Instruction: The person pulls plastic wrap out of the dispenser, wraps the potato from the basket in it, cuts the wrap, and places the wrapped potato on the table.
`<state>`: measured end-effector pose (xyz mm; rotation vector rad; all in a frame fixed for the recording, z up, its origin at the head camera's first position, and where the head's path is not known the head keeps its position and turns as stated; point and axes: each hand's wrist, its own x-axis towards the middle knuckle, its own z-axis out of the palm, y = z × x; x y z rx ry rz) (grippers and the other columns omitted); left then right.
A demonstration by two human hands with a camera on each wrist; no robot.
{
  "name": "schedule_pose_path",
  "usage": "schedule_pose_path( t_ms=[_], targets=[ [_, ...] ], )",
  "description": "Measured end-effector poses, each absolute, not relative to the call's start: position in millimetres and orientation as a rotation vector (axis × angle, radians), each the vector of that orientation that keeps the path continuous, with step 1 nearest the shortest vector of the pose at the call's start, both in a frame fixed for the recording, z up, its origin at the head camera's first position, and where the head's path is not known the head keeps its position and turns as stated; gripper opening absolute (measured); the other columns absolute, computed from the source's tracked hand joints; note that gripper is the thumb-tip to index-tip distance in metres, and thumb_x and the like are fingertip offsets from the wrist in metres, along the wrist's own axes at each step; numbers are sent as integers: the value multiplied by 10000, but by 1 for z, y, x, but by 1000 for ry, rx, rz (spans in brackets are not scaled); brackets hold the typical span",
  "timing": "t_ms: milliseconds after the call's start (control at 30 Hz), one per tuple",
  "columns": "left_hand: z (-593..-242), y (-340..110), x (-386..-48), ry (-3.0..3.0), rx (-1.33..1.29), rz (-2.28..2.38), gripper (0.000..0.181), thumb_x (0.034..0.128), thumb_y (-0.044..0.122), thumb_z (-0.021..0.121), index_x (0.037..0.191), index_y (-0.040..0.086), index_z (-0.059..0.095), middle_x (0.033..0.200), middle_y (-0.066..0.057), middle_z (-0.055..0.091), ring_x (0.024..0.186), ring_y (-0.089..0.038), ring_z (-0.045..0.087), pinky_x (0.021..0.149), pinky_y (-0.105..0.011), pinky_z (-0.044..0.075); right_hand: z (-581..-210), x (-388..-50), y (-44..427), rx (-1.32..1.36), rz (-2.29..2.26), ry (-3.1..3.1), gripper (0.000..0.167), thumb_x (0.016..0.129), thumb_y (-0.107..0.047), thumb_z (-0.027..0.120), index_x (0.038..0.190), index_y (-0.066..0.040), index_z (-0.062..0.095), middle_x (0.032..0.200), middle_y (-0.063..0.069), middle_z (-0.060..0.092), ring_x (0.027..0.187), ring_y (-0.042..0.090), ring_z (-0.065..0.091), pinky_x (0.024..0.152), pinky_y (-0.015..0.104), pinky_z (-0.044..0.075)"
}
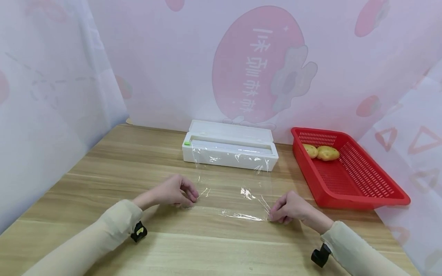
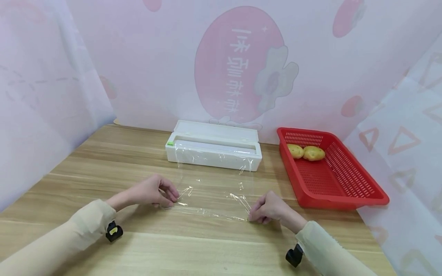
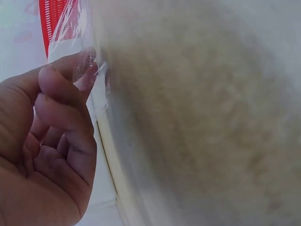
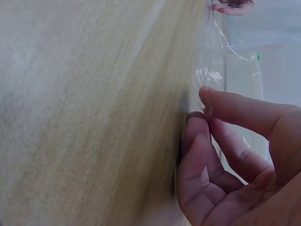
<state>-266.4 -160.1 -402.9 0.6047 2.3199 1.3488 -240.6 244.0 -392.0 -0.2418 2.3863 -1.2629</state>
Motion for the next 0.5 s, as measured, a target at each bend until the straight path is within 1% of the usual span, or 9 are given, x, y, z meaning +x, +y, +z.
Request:
schedule_pose_path(
  t_ms=[67, 200, 267, 333, 367, 433, 500],
  targets=[
    [-403, -161, -267, 2342, 607, 1344, 254, 724, -80, 791, 954, -16, 704, 878, -102, 702, 628, -162, 599, 500, -235, 488, -391, -241, 244, -242, -1247, 2399, 147, 717, -38, 845, 802, 28, 745, 641, 68, 658, 550, 125, 574, 499, 263, 499],
    [-401, -163, -268, 2424, 635, 1318, 317, 691, -43, 833, 973, -18, 690, 905, -97, 685, 801, -236, 633, 577, -305, 540, -390, -241, 245, -232, -1233, 2412, 161, 704, -32, 856, 791, 24, 734, 641, 61, 656, 541, 116, 554, 480, 238, 459],
    [-401, -163, -269, 2444, 630, 1318, 333, 688, -25, 844, 985, -18, 693, 918, -94, 690, 839, -242, 635, 591, -316, 544, -390, -241, 245, -228, -1222, 2420, 163, 700, -31, 860, 784, 18, 730, 641, 57, 655, 538, 113, 547, 474, 231, 445],
    [-400, -164, -269, 2437, 606, 1328, 337, 701, -6, 848, 1004, -18, 701, 934, -96, 704, 778, -218, 639, 566, -305, 537, -390, -242, 245, -227, -1212, 2428, 163, 696, -29, 863, 780, 11, 729, 647, 56, 657, 536, 114, 545, 470, 226, 433],
    [-400, -164, -269, 2422, 590, 1340, 338, 712, -1, 844, 1019, -20, 706, 944, -96, 711, 721, -195, 634, 541, -287, 526, -390, -242, 245, -228, -1205, 2432, 162, 696, -30, 864, 778, 8, 729, 650, 55, 659, 536, 114, 545, 469, 225, 428],
    [-399, -164, -269, 2390, 568, 1358, 350, 735, 15, 835, 1059, -22, 711, 975, -95, 723, 598, -146, 600, 491, -247, 489, -391, -243, 245, -226, -1190, 2438, 161, 697, -31, 865, 776, 3, 729, 655, 55, 660, 534, 117, 544, 467, 224, 423],
    [-399, -164, -269, 2370, 563, 1367, 365, 751, 35, 833, 1091, -20, 713, 1002, -97, 727, 487, -108, 538, 441, -216, 445, -391, -243, 245, -225, -1179, 2442, 164, 696, -31, 868, 774, 1, 728, 658, 57, 661, 531, 122, 546, 466, 226, 422]
  ],
)
